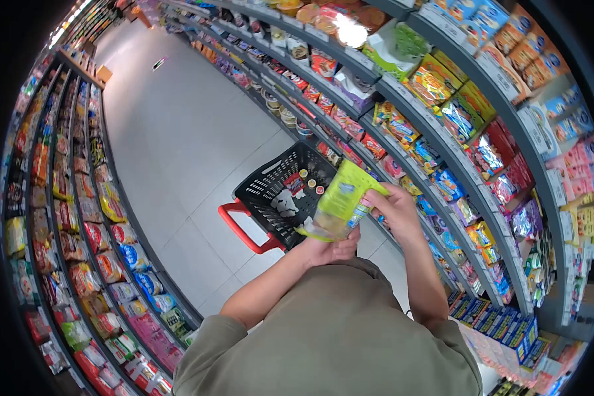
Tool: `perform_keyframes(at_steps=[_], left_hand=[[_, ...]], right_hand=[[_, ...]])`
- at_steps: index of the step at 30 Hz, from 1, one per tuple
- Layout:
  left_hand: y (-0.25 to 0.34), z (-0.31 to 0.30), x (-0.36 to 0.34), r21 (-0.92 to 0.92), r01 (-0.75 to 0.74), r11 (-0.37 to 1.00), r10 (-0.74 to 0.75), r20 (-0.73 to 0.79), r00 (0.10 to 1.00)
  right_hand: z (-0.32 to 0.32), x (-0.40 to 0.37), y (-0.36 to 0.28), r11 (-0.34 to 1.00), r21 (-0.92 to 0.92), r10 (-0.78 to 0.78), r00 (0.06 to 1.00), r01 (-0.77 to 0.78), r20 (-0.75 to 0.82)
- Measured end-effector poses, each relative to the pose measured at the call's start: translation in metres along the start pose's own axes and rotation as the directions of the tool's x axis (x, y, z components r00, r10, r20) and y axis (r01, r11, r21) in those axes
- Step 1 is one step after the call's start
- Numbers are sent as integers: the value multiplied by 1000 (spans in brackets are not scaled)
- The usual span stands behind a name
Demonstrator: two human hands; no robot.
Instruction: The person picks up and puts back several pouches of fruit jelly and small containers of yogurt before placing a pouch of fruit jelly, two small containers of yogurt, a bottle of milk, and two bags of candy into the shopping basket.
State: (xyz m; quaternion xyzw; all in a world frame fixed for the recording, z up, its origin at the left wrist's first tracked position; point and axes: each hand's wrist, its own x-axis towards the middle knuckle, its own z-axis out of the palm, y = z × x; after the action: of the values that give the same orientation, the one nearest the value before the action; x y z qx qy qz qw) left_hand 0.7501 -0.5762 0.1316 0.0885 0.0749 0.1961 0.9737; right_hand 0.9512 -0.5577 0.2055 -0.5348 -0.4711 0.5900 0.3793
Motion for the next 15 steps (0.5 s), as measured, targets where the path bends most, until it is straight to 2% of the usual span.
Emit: perform_keyframes(at_steps=[1,2,3,4,5,6,7,9,10,11,12,13,14,15], left_hand=[[5,-2,-11,206,-112,972,138,-116,984],[9,2,-13,329,-157,931,255,-282,925],[13,3,-15,449,-168,878,375,-426,823],[16,-14,-23,439,-185,879,388,-436,812],[17,-41,-33,642,-151,752,511,-423,748],[21,-50,-44,804,-84,588,619,-381,687],[22,-57,-53,796,-86,599,619,-393,680],[31,-50,-72,817,17,576,680,-490,546],[33,-57,-81,856,72,512,708,-468,529],[36,-63,-88,849,71,523,704,-478,525],[39,-69,-95,879,166,447,721,-464,515],[41,-75,-100,894,259,365,735,-448,509],[40,-85,-102,904,229,360,793,-426,436],[43,-95,-109,949,180,261,858,-313,407]], right_hand=[[5,3,4,1000,-9,8,1000,-8,23],[12,6,14,993,120,22,999,-18,-30],[18,10,26,968,248,46,996,-25,-81],[16,16,44,955,267,150,986,-126,-72],[19,18,46,956,259,160,986,-141,-54],[23,20,47,909,334,267,964,-249,-10],[29,23,49,845,403,368,929,-352,38],[42,29,53,804,422,434,898,-420,67],[45,36,70,927,94,356,930,-364,91],[54,43,68,940,-238,282,948,-243,148],[63,45,61,886,-397,295,951,-238,89],[69,52,64,882,-400,307,947,-247,92],[73,61,69,862,-456,305,946,-222,114],[74,69,76,838,-509,305,943,-198,135]])
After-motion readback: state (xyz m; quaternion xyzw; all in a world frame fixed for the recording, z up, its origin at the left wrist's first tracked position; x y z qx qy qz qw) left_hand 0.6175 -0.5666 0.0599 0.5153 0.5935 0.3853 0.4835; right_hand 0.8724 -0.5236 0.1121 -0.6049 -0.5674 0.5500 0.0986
